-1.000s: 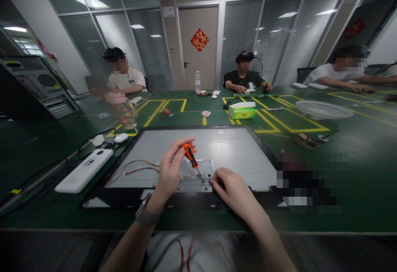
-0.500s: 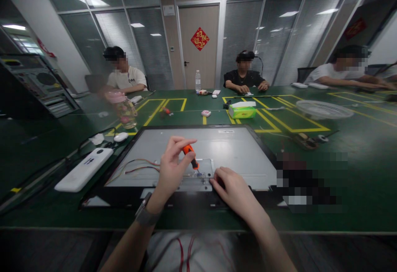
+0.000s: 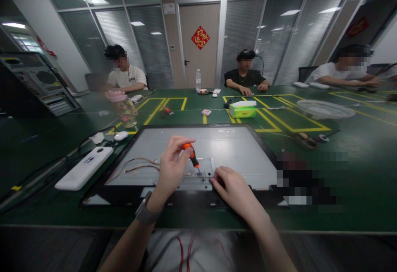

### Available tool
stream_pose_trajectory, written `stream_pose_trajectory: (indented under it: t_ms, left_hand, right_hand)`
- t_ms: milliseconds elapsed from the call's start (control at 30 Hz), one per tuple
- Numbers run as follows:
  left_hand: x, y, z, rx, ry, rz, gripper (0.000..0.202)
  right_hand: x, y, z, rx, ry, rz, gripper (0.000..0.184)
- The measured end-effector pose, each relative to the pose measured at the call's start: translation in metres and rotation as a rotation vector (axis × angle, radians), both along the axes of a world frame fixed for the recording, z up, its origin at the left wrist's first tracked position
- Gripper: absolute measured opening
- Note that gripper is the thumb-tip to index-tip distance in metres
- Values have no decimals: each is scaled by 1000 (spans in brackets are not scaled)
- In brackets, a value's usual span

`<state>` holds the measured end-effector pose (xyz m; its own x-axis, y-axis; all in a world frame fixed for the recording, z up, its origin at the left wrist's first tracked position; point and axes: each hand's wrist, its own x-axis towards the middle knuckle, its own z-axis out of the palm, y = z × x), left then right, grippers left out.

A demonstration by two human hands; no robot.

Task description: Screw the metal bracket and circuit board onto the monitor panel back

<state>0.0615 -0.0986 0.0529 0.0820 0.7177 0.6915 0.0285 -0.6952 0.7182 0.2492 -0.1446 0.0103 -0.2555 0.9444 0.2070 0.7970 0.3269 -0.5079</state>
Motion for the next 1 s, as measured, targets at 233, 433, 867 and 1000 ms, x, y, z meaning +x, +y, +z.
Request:
stream_pose_trajectory:
  t_ms: [233, 433, 867, 1000]
  left_hand:
    - [-2, -1, 3, -11, -14, 3, 21]
    - [-3, -2, 4, -10, -15, -36, 29]
    - [-3, -2, 3, -75, -52, -79, 30]
    - [-3, 0, 1, 6, -17, 26, 17]
  right_hand:
    - [1, 1, -2, 12, 2, 0, 19]
    - [0, 1, -2, 12, 0, -2, 20]
    - [0, 0, 1, 8, 8, 2, 20]
    - [1, 1, -1, 12, 7, 0, 19]
